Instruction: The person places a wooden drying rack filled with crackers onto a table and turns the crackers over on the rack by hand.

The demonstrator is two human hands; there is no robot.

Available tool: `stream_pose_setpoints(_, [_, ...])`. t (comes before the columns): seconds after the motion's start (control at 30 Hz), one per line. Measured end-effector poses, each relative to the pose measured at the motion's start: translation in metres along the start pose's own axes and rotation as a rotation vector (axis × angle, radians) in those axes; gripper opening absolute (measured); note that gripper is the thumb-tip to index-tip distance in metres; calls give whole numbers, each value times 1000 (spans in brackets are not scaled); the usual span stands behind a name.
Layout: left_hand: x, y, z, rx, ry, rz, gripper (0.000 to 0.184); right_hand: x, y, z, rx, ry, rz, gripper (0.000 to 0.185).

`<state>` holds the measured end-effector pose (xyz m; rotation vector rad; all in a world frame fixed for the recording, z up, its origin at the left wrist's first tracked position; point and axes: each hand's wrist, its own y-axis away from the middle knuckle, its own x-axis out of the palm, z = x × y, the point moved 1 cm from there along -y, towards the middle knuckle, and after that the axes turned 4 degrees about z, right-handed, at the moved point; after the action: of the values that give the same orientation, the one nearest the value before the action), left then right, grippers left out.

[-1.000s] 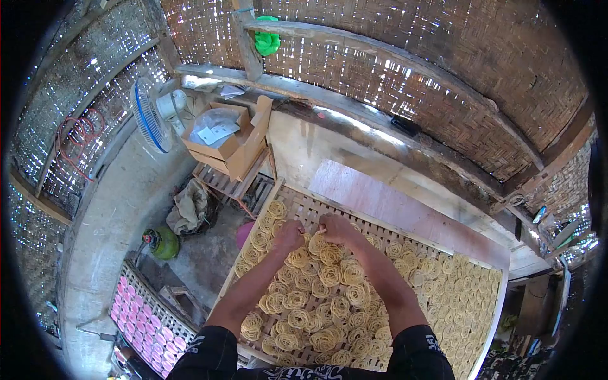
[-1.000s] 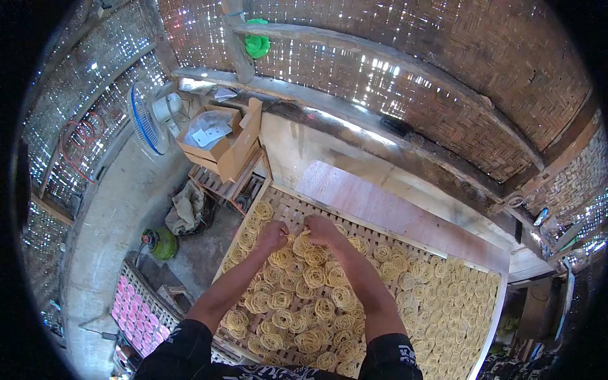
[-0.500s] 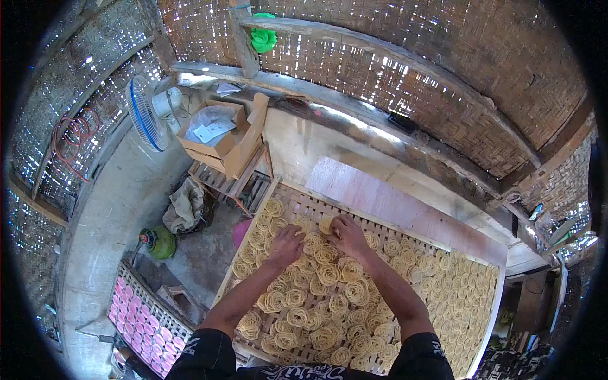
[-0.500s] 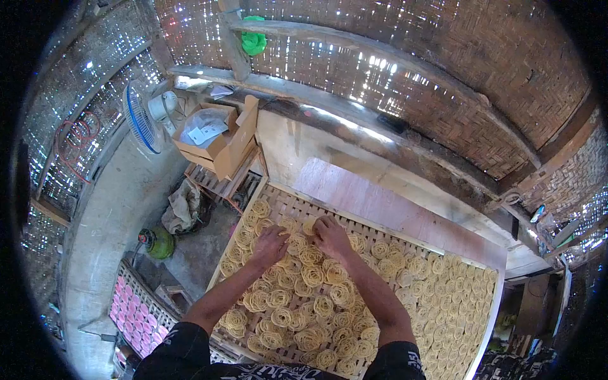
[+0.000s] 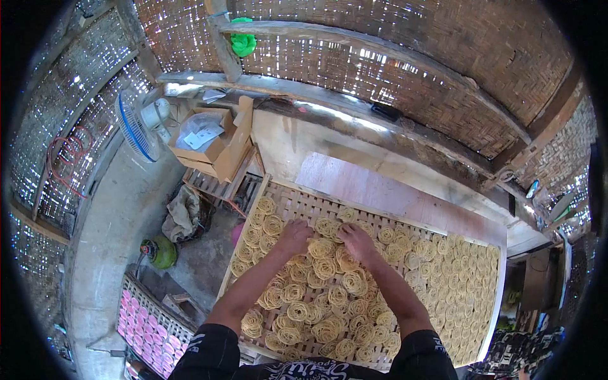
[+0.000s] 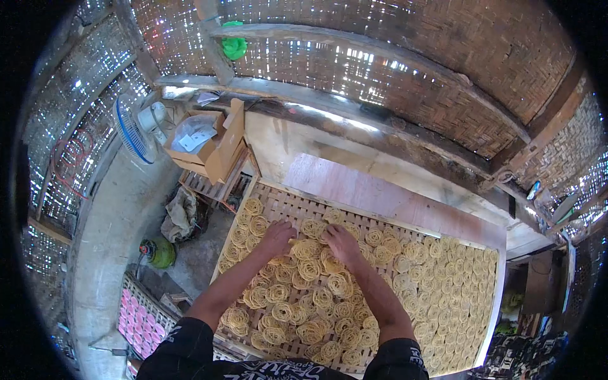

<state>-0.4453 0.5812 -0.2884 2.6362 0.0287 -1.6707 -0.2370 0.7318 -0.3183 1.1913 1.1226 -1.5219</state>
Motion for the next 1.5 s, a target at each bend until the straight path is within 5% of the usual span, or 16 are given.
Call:
stream_pose_setpoints(0.1, [-16, 2, 0, -123, 160, 38, 32, -18, 8, 10, 209, -36, -14, 42])
stream_pose_setpoints(0.2, [-27, 5, -8, -64, 8, -263, 28, -6, 7, 24, 157, -162, -2, 48])
stream_pose_setpoints(0.4, [35, 32, 7, 84, 21, -190, 46, -16, -9, 51, 37, -94, 154, 56])
stream_pose_setpoints(0.5, [22, 48, 17, -2, -74, -198, 56, -12, -9, 52, -3, -23, 173, 61])
stream_pose_setpoints(0.6, [10, 30, 58, -304, -247, -284, 60, -9, -25, 50, -23, -61, 175, 61])
stream_pose_setpoints(0.8, [-4, 10, 128, -345, -365, -76, 65, -18, -38, 42, 3, -82, 359, 42])
stream_pose_setpoints(0.9, [-31, -1, 120, -414, -261, 59, 70, -32, -26, 32, 24, -244, 273, 38])
stream_pose_setpoints(1.0, [-38, -12, 136, -494, -157, -57, 61, -44, -10, 33, 182, -388, 126, 37])
stream_pose_setpoints(1.1, [-23, -20, 171, -497, 64, -107, 41, -30, -2, 37, 265, -288, -348, 34])
stream_pose_setpoints(1.17, [-39, -14, 149, -495, 158, -115, 28, -27, -3, 44, 181, -173, -336, 34])
stream_pose_setpoints(1.3, [-52, 0, 92, -158, 140, -464, 19, -46, -18, 86, 53, -159, -209, 42])
stream_pose_setpoints(1.5, [1, 24, 56, 213, 10, -486, 30, 2, -48, 122, -17, -362, -61, 42])
